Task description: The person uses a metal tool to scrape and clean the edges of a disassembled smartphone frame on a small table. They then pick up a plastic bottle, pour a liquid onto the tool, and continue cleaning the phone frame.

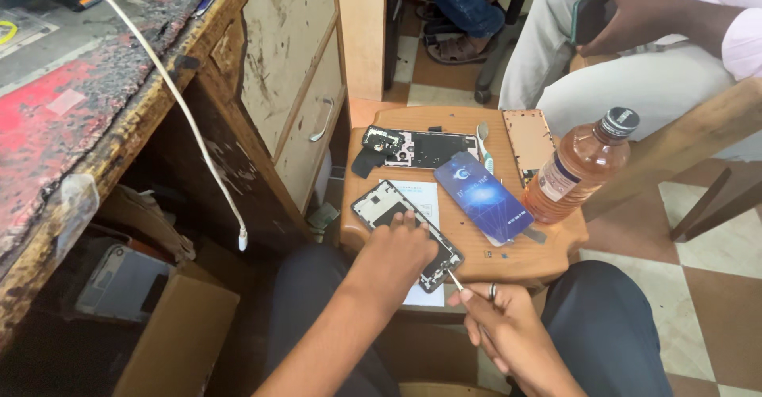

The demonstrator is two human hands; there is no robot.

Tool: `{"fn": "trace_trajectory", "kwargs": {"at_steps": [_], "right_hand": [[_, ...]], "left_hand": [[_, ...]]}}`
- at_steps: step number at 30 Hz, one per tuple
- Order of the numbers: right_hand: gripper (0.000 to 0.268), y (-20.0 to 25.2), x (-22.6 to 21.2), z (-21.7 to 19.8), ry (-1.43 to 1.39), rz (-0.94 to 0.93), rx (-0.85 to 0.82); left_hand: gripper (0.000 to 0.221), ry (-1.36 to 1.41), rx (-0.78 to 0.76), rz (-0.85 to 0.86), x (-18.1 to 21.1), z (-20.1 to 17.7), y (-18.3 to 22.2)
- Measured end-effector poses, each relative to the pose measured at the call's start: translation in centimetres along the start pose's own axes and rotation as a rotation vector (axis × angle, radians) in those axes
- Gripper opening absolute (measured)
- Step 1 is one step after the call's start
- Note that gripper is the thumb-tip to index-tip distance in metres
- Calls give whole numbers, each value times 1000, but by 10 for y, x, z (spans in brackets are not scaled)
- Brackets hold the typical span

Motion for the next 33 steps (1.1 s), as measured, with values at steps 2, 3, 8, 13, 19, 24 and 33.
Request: {"fn": "trace_trajectory", "kwargs": {"at_steps": [2,3,8,13,19,24,33], "right_hand": [[26,4,-10,3,151,-22,95],[34,6,-14,4,227,-34,142],[23,30,-49,7,765,-611,436],[16,25,-35,10,1000,-694,393],[27,9,-14,0,261,-103,183],[25,15,-26,12,29,-57,205],[13,39,-61,6,765,-766,589]], "left_hand": [[36,28,-49,15,1,2,1],[44,42,-73,21,2,1,1],[35,65,-188,6,0,-3,2],[38,-6,-185,44,4,-7,4],[38,16,-229,34,3,-8,4],[41,-45,9,44,8,-13,0],[43,78,-256,-7,2,-22,3]]}}
Point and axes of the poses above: each hand's wrist, its own y-axis away from the middle knuckle, its own z-axis out of the palm, x = y × z, the point moved 6 cm from there along -y, towards the middle knuckle, and after that the axes turned 1 degree about y, right-handed, at the moved point
